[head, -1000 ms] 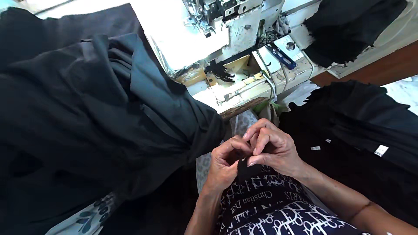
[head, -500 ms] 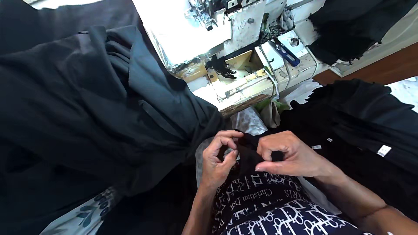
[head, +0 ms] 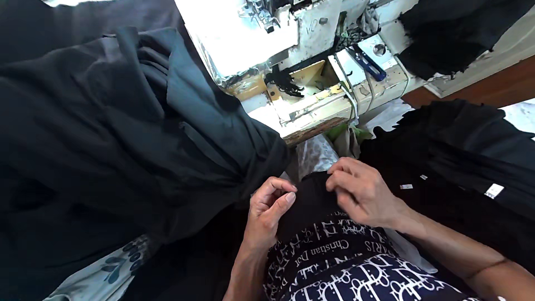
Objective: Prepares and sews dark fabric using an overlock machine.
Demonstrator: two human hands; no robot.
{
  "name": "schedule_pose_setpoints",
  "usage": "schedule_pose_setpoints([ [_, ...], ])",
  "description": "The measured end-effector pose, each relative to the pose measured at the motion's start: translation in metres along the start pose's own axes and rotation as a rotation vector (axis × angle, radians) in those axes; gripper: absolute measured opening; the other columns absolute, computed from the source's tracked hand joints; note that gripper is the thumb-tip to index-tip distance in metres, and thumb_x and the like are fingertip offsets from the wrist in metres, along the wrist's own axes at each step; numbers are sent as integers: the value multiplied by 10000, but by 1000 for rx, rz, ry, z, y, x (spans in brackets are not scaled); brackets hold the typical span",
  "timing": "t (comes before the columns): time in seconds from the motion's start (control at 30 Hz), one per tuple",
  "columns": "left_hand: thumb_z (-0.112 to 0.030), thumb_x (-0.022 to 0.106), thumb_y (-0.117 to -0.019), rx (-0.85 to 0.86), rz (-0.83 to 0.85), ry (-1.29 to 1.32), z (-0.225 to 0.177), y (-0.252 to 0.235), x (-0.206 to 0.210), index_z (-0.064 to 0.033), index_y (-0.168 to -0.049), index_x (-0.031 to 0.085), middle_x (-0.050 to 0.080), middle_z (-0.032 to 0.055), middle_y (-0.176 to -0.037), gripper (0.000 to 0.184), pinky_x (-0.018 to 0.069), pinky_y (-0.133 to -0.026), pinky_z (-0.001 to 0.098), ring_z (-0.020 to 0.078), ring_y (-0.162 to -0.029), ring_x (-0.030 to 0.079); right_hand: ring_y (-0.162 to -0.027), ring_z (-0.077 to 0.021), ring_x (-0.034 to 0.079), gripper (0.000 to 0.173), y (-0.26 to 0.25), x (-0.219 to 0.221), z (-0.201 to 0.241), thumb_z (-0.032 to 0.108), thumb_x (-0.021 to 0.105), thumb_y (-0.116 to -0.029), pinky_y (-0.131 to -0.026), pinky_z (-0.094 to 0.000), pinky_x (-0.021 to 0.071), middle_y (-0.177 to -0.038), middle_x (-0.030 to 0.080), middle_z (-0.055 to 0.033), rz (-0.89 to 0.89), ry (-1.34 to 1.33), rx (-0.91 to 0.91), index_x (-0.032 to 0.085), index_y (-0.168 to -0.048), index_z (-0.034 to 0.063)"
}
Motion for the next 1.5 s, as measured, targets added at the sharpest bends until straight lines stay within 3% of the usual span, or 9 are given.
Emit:
schedule_pose_setpoints([
  [0.1,-209,673,-960,52,114,-259,-11,4,-4,-148,-980,728,709,-127,-967,85,540,-829,146,-57,-935,642,-823,-285,636,410,10,21,7,485,641,-897,-643,-383,500,-1113,705,-140,47,289,-137,683,-1017,95],
  [0.2,-365,724,-934,187,199,-622,-20,9,-4,-17,-932,683,661,7,-887,350,477,-830,147,-18,-904,590,-827,-284,643,301,16,30,1,304,718,-823,-670,-377,499,-1114,718,-126,30,242,-192,665,-1047,109],
  [0.4,-578,720,-833,391,145,-1189,-28,21,13,-51,-857,592,607,106,-819,543,410,-474,235,134,-599,565,-967,-55,549,148,9,15,-6,214,700,-944,-847,-181,418,-960,673,-18,-15,-363,71,819,-980,133],
  [0.57,-224,704,-927,392,22,-1007,-29,20,10,-22,-838,641,649,116,-858,229,492,-696,159,92,-792,627,-962,-13,552,261,7,19,-1,297,629,-1003,-846,-165,427,-947,676,17,-33,-479,156,819,-996,118],
  [0.7,-224,517,-1061,356,-17,-733,-33,22,4,7,-822,641,666,64,-924,355,486,-852,114,-12,-941,613,-1008,0,557,314,5,20,-2,297,590,-1027,-881,-179,422,-1038,713,40,-93,-543,273,798,-927,85],
  [0.9,-175,648,-984,364,-176,-673,-27,26,-4,-22,-839,664,706,6,-892,212,522,-850,129,-19,-935,649,-995,-16,648,89,5,25,-4,145,714,-933,-890,-184,528,-996,739,57,-206,-704,399,793,-940,104],
  [1.27,-165,744,-926,372,-254,-682,-26,35,-11,-34,-876,667,718,-3,-862,160,547,-799,118,-28,-868,673,-925,-15,673,45,5,39,0,116,745,-920,-855,-177,546,-923,732,34,-317,-591,181,707,-938,99],
  [1.4,-150,733,-915,235,-196,-810,-19,44,-21,61,-1111,692,733,49,-889,291,544,-794,136,-10,-817,669,-871,-21,639,94,3,53,-3,129,738,-923,-839,-196,517,-905,728,7,-191,-541,211,720,-962,46],
  [1.5,-152,686,-921,90,-178,-993,-12,57,-32,16,-1084,749,759,105,-953,243,561,-840,226,106,-876,717,-900,-25,663,280,2,74,-9,157,716,-934,-876,-213,539,-953,728,-20,63,-579,317,694,-1161,-5],
])
Point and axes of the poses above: each hand's wrist, its own y-axis away from the middle knuckle, its own x-axis out of the palm, z = x × y, the point moved 4 cm from there along -y, towards the middle knuckle
